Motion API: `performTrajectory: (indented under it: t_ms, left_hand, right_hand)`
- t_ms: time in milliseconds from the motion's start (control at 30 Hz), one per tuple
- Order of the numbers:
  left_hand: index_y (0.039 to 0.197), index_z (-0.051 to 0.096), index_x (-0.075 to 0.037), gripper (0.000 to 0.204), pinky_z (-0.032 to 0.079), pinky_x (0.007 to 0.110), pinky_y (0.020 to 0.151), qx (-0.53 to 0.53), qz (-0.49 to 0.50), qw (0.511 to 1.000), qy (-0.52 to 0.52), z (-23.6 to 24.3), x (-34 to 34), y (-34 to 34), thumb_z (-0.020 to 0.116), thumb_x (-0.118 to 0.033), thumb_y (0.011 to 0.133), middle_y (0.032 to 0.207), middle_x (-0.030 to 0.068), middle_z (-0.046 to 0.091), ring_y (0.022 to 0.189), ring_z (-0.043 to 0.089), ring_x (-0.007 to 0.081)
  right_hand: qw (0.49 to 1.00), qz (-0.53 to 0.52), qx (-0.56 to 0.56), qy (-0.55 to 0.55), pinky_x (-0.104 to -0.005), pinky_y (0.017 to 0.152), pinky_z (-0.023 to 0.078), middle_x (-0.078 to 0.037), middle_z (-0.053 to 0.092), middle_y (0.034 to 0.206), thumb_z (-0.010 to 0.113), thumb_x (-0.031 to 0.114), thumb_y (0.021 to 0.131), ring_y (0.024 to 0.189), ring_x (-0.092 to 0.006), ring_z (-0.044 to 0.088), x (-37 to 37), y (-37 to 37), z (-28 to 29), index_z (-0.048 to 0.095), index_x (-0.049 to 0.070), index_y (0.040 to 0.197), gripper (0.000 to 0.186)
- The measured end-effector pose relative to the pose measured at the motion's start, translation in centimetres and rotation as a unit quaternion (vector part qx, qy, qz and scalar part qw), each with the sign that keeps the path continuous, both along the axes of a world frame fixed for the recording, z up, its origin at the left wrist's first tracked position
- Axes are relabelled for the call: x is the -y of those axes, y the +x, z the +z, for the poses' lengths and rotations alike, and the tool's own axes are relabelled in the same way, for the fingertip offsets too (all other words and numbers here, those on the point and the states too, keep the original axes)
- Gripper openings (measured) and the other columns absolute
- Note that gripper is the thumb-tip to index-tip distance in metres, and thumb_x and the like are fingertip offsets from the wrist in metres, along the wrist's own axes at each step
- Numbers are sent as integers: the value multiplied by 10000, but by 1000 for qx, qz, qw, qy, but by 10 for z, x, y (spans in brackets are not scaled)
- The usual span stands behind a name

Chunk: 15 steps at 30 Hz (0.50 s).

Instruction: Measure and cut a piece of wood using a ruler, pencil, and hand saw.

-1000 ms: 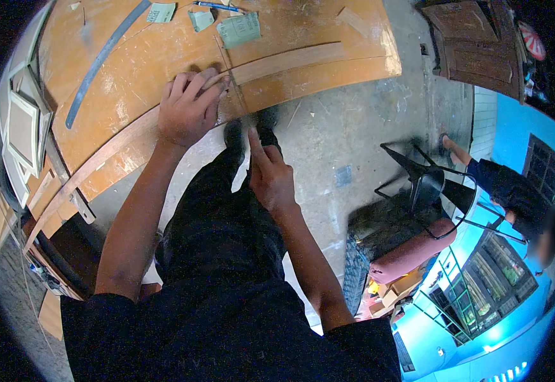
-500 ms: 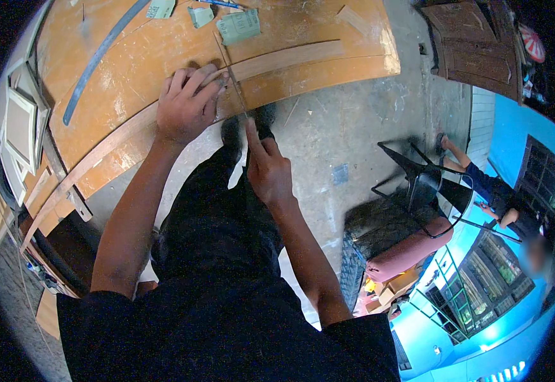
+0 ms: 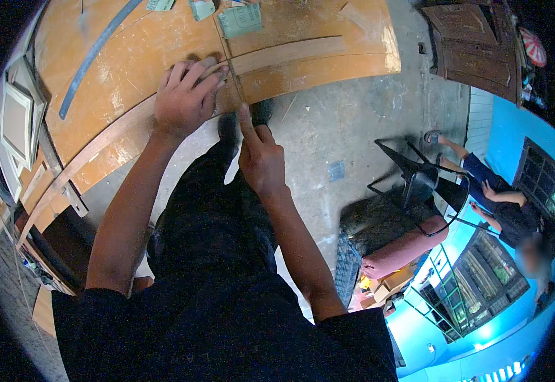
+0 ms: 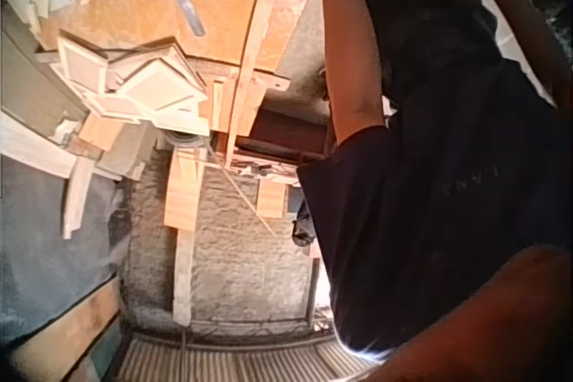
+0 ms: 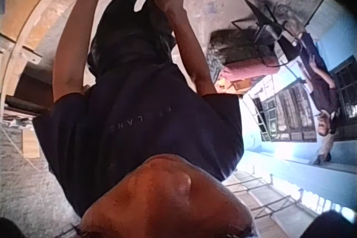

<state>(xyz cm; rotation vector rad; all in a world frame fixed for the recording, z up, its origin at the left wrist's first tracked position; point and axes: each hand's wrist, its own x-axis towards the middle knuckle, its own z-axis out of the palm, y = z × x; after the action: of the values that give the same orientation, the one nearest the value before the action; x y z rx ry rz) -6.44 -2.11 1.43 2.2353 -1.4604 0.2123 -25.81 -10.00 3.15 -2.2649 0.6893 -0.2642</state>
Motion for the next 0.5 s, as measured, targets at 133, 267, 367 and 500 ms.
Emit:
performTrajectory:
  t_ms: [133,267,367,500]
  left_hand:
    - [1078,720,-240,318,452,356,832,-7,-3,1000,-7,-1,-2,0,683,-136,779,1173,-51,640,1025,584,202]
    - [1080,718,-241,329,452,364,834,-6,2,1000,0,-2,-4,3,681,-134,771,1168,-46,639,1026,583,209]
    - [1093,718,-235,344,452,369,836,-7,-2,1000,7,-1,-3,2,683,-135,766,1169,-46,638,1031,583,213]
    - [1106,718,-231,368,452,374,840,-6,-6,1000,-3,-4,-1,2,682,-127,756,1174,-43,636,1049,580,214]
  right_hand:
    - [1000,-3,-14,-11,-392,576,495,-147,536,725,566,-85,879,609,-301,568,-4,-3,-3,470,163,1505,680]
    - [1000,-2,-28,-6,-394,578,497,-148,538,727,570,-84,872,608,-306,567,-8,-16,0,476,166,1501,683]
    - [999,2,-29,-15,-399,581,499,-151,538,729,570,-82,870,607,-310,567,-2,-11,0,487,165,1494,676]
    - [1000,0,-3,-23,-409,593,506,-155,544,736,566,-80,873,618,-311,577,8,16,-2,493,167,1490,668]
